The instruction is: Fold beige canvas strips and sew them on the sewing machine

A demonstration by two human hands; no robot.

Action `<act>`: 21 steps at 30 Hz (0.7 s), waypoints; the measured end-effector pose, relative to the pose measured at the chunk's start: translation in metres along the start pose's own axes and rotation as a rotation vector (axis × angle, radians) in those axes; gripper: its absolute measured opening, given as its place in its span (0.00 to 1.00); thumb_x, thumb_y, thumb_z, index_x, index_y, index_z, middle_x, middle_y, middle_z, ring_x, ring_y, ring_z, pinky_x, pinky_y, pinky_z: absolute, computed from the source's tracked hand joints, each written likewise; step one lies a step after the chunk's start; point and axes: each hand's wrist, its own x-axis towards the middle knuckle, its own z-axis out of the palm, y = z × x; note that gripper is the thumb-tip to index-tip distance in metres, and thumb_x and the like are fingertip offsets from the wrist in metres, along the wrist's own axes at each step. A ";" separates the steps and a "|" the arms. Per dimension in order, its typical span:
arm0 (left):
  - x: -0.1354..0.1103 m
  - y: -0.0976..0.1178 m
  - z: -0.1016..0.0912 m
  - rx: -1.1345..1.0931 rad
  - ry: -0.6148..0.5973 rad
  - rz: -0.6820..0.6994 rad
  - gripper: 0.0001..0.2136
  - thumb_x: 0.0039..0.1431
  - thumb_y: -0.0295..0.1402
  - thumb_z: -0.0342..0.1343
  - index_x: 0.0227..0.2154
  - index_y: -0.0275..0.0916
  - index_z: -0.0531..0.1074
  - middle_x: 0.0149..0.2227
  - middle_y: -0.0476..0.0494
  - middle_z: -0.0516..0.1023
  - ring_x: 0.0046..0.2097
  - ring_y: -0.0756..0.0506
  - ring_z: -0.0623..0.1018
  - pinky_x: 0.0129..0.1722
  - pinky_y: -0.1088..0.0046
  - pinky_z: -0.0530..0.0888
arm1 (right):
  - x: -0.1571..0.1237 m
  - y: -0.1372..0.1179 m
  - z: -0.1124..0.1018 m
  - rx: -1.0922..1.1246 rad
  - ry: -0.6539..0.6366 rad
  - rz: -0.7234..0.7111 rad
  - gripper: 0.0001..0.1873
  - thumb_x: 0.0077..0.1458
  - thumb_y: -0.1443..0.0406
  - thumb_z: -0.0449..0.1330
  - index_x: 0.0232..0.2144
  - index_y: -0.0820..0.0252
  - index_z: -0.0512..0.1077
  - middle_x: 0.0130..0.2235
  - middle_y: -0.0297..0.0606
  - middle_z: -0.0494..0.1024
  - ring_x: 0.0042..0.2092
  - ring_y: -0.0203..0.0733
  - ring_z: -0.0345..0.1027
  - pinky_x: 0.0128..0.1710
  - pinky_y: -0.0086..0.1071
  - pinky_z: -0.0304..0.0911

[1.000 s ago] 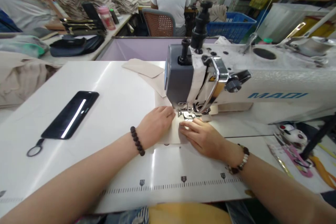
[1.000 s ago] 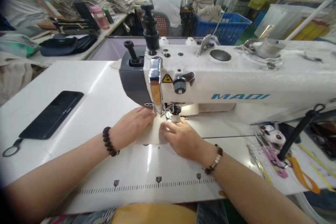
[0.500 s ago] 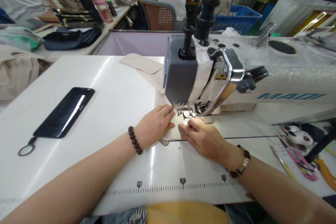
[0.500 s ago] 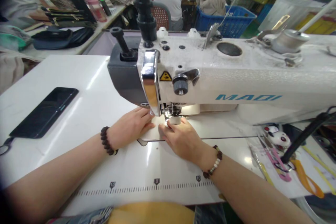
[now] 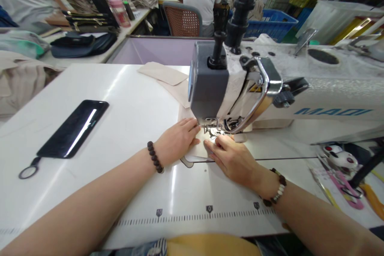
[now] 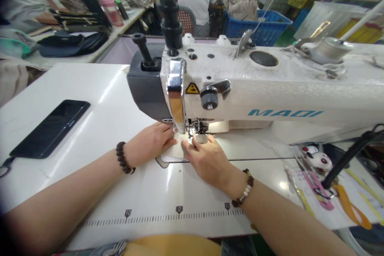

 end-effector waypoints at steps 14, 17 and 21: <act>-0.014 0.016 -0.007 -0.158 -0.105 0.177 0.07 0.60 0.24 0.47 0.36 0.34 0.70 0.38 0.43 0.72 0.42 0.48 0.72 0.44 0.71 0.70 | -0.004 0.005 0.001 0.033 0.136 -0.149 0.17 0.62 0.63 0.44 0.37 0.65 0.71 0.27 0.37 0.68 0.29 0.38 0.61 0.31 0.33 0.54; -0.011 0.012 -0.004 -0.140 -0.096 0.165 0.07 0.60 0.24 0.47 0.36 0.33 0.70 0.39 0.42 0.72 0.44 0.47 0.71 0.46 0.70 0.70 | -0.002 0.005 0.000 0.040 0.113 -0.101 0.16 0.62 0.63 0.45 0.39 0.65 0.70 0.29 0.38 0.70 0.30 0.38 0.62 0.32 0.33 0.55; -0.007 0.010 -0.003 -0.118 -0.105 0.132 0.08 0.61 0.25 0.46 0.37 0.31 0.70 0.40 0.41 0.72 0.45 0.46 0.71 0.49 0.69 0.68 | 0.002 0.005 0.000 0.009 0.115 -0.054 0.16 0.61 0.64 0.46 0.40 0.65 0.70 0.29 0.40 0.70 0.31 0.39 0.62 0.30 0.30 0.56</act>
